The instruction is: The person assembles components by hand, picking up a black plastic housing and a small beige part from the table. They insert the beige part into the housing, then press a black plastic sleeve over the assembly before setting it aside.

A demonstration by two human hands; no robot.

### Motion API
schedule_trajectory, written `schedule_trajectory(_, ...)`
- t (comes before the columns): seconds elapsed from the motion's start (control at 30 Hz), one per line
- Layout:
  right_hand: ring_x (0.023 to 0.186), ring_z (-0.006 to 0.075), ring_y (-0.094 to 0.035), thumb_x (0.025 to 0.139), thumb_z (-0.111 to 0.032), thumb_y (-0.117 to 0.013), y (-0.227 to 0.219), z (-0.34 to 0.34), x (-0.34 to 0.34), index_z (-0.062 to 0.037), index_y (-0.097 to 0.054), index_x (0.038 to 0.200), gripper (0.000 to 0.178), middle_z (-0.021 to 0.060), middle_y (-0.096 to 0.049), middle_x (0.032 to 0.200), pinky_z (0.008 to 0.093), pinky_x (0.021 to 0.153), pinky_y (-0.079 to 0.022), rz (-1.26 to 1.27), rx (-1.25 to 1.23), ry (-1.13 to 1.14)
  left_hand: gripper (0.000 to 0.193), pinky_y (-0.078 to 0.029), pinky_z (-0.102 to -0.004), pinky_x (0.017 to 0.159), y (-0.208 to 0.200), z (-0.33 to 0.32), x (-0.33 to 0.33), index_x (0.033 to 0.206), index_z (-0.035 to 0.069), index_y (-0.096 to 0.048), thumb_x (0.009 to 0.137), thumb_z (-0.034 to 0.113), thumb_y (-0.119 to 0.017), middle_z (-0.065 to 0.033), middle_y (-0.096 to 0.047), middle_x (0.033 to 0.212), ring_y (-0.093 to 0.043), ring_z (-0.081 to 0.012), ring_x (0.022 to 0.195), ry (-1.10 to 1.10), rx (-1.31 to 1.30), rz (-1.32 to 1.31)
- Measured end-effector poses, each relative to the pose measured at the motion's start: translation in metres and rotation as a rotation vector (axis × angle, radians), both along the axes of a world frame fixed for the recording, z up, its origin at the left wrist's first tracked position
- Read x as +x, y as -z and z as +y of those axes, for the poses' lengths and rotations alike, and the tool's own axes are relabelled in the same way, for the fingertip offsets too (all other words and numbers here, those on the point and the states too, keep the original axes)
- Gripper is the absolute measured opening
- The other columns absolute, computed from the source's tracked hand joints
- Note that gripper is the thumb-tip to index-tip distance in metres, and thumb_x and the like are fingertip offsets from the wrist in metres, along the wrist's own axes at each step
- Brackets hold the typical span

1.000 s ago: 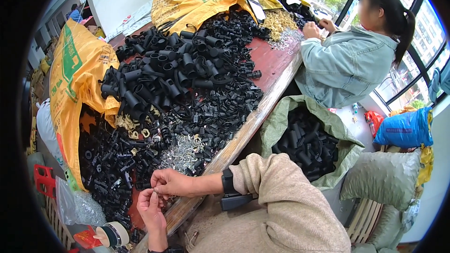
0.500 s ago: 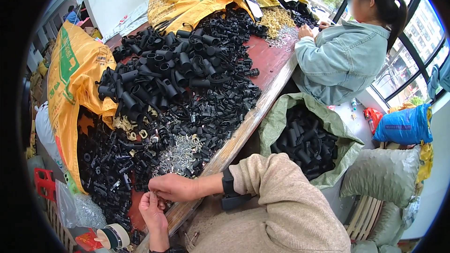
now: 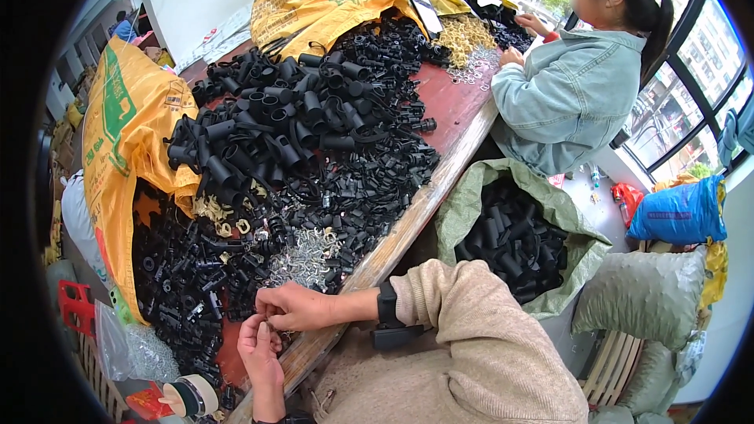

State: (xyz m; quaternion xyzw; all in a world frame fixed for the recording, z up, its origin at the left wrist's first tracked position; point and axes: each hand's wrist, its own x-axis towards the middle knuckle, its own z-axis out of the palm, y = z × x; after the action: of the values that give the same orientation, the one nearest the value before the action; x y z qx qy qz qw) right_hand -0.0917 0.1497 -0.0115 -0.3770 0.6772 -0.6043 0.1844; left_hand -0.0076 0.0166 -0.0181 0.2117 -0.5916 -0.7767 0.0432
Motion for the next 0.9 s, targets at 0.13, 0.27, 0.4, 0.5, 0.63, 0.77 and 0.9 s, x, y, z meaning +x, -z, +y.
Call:
schedule_trajectory(0.13, 0.059, 0.0123, -0.054, 0.073, -0.003, -0.053, 0.000, 0.000, 0.004, -0.0006, -0.047, 0.084, 0.012, 0.0069, -0.056, 0.066, 0.0243, 0.052, -0.044, -0.307, -0.041, -0.055, 0.006, -0.032, -0.0169, 0.046, 0.007, -0.005, 0.006, 0.087, 0.004, -0.052, 0.083, 0.009, -0.053, 0.0016, -0.051, 0.067, -0.043, -0.0046, 0.052, 0.060, -0.070, 0.060)
schedule_trajectory(0.27, 0.064, 0.0078, -0.054, 0.078, -0.005, -0.054, -0.003, -0.005, 0.008, -0.0011, -0.048, 0.088, 0.011, 0.0044, -0.057, 0.071, 0.0219, 0.055, -0.044, -0.497, -0.003, -0.143, 0.005, -0.032, -0.0169, 0.047, 0.004, -0.009, 0.013, 0.085, 0.004, -0.053, 0.082, 0.008, -0.053, 0.0013, -0.050, 0.067, -0.043, -0.0042, 0.053, 0.063, -0.161, 0.046)
schedule_trajectory(0.4, 0.070, 0.0069, -0.054, 0.082, -0.009, -0.056, 0.001, -0.004, 0.009, -0.0011, -0.050, 0.093, 0.015, 0.0029, -0.057, 0.077, 0.0208, 0.060, -0.045, -0.595, -0.010, -0.103, 0.007, -0.037, -0.0180, 0.050, 0.003, -0.009, 0.011, 0.081, 0.002, -0.054, 0.082, 0.009, -0.054, 0.0013, -0.052, 0.068, -0.046, -0.0038, 0.058, 0.115, -0.245, 0.097)
schedule_trajectory(0.5, 0.068, 0.0072, -0.054, 0.083, -0.009, -0.054, 0.001, -0.004, 0.012, -0.0017, -0.052, 0.090, 0.010, 0.0028, -0.058, 0.077, 0.0202, 0.059, -0.045, -0.728, -0.040, -0.088, 0.010, -0.038, -0.0174, 0.052, -0.006, -0.006, 0.012, 0.081, 0.002, -0.053, 0.084, 0.012, -0.053, 0.0001, -0.051, 0.067, -0.047, -0.0045, 0.058, 0.130, -0.286, 0.114)
schedule_trajectory(0.63, 0.063, 0.0062, -0.051, 0.084, -0.011, -0.052, -0.001, -0.007, 0.010, -0.0021, -0.053, 0.086, 0.009, 0.0016, -0.056, 0.074, 0.0186, 0.056, -0.042, -0.814, 0.058, -0.205, 0.012, -0.039, -0.0179, 0.053, -0.003, -0.012, 0.017, 0.083, 0.002, -0.054, 0.083, 0.014, -0.054, -0.0009, -0.052, 0.069, -0.048, -0.0045, 0.061, 0.067, -0.375, 0.221)
schedule_trajectory(0.77, 0.061, 0.0027, -0.045, 0.085, -0.011, -0.053, -0.007, -0.005, 0.005, -0.0023, -0.053, 0.081, 0.009, -0.0027, -0.052, 0.070, 0.0168, 0.054, -0.038, -0.769, 0.127, -0.236, 0.017, -0.042, -0.0246, 0.054, -0.015, -0.020, 0.014, 0.084, -0.001, -0.053, 0.081, 0.016, -0.056, -0.0083, -0.055, 0.073, -0.053, -0.0139, 0.060, 0.074, -0.506, 0.232)
schedule_trajectory(0.9, 0.060, 0.0007, -0.041, 0.085, -0.011, -0.053, -0.004, 0.000, 0.004, -0.0017, -0.053, 0.081, 0.010, -0.0054, -0.049, 0.068, 0.0160, 0.052, -0.035, -0.566, 0.179, -0.166, 0.021, -0.045, -0.0324, 0.057, -0.009, -0.056, -0.010, 0.091, 0.000, -0.050, 0.078, 0.015, -0.058, -0.0116, -0.055, 0.079, -0.056, -0.0243, 0.064, -0.148, -0.971, 0.195)
